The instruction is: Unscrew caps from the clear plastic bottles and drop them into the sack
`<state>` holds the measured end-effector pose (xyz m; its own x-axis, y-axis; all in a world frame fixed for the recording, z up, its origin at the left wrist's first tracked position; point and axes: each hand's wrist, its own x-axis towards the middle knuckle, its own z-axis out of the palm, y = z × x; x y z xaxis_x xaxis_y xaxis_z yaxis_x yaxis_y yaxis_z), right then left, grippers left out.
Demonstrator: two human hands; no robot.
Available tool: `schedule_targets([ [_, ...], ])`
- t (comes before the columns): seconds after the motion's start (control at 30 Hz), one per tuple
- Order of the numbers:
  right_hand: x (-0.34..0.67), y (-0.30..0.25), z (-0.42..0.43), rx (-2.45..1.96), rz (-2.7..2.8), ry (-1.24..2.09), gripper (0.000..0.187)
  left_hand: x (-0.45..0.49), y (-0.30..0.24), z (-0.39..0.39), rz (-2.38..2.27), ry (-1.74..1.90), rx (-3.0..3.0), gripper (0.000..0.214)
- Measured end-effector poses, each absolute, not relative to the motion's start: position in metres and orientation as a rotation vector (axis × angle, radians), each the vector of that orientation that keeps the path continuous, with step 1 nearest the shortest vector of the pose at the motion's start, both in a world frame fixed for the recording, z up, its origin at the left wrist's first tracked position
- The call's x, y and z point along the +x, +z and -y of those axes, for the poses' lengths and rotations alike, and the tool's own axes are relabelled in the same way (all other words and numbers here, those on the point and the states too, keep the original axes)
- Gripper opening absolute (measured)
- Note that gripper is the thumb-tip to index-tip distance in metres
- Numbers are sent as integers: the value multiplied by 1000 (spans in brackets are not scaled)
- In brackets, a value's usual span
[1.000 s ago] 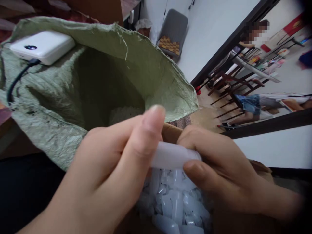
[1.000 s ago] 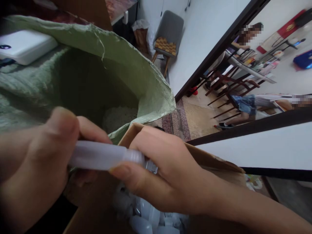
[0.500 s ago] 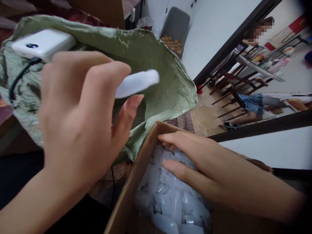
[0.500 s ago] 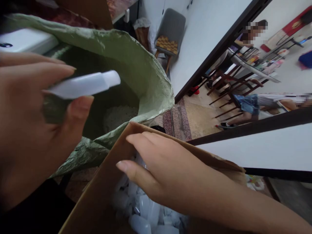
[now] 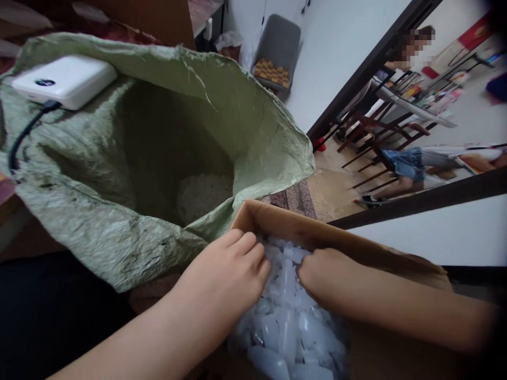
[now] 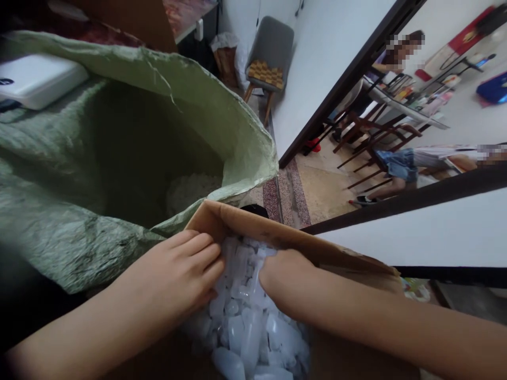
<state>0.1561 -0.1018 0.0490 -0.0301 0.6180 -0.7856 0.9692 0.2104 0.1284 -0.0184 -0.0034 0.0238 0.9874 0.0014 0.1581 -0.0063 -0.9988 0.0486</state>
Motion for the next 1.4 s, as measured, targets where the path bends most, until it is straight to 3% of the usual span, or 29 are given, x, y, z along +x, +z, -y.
schedule_targets([
  [0.17,164,12,120,1574,-1685,-521,16,-16,16,10,44,-141,3280,20],
  [0.33,161,-1,131,1564,-1675,-502,36,-4,13,17,118,-436,3229,34],
  [0.6,161,-4,137,1577,-1658,-538,43,23,-18,17,61,-277,3203,54],
  [0.8,155,-10,138,1457,-1688,-630,26,27,-32,13,224,-248,3110,24],
  [1.17,152,9,108,1392,-1478,-985,22,11,-35,14,203,-211,2976,17],
  [1.3,155,22,90,1425,-1389,-1256,23,11,-24,14,114,-263,2913,17],
  [1.4,166,23,87,1464,-1266,-1604,37,11,-11,18,70,-371,2854,26],
])
